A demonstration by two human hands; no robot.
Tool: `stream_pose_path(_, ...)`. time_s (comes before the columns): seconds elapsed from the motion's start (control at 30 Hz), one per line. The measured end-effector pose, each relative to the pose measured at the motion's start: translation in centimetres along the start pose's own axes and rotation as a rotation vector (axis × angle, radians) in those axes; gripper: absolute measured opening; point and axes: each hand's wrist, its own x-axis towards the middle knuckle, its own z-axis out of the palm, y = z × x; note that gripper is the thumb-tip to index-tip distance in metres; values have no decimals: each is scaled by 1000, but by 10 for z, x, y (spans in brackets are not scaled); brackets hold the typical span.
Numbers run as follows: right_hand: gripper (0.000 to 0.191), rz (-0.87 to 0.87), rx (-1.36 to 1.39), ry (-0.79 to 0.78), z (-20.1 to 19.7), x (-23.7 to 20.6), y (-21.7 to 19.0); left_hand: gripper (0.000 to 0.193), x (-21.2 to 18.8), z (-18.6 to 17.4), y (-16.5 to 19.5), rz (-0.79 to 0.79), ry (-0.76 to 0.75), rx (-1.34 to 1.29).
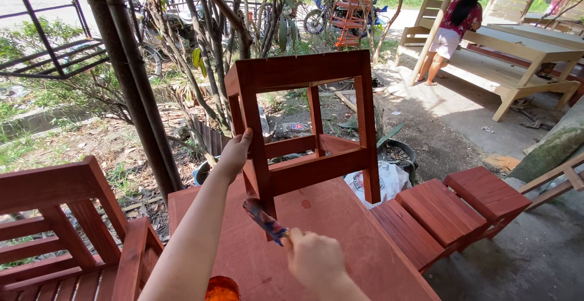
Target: The person dips a brush into a container of reddish-orange wood stain and brushes the stain onto a small wooden stool, coating its legs and frame. They reposition the stool, carry it to a bench, and continue brushing stain onto the stool's slatted top and seat surfaces.
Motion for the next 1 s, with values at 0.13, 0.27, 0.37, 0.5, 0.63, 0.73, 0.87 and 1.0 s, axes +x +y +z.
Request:
stream_pose_path(0.13,22,276,128,-145,-53,28,11,85,-6,-8,3,22,-22,-23)
stream_pose_path(0.27,17,83,21,169,-39,51,-5,81,-7,-20,2,-37,-95,-58)
stream_pose_path(0.37,19,-43,-27,187,-2,39,-9,80,-2,-25,0,3,-88,-74)
stream_pose_path(0.5,30,-56,-53,39,44,-2,-1,78,3,-28,-7,71,-129,-132)
stream_pose_path(0.63,19,-49,-32,-143,48,-35,1,75,0,-28,-14,62,-109,-102)
stream_pose_path(0.73,27,-8,-63,-63,15,-30,6,69,-1,-31,-12,60,-96,-110)
stream_pose_path(0.87,29,-45,-80,194,-19,10,3,60,-4,-33,-5,65,-72,-158)
stream_pose_path(1.0,28,-13,-129,60,10,29,-13,58,-3,-33,0,66,-49,-157)
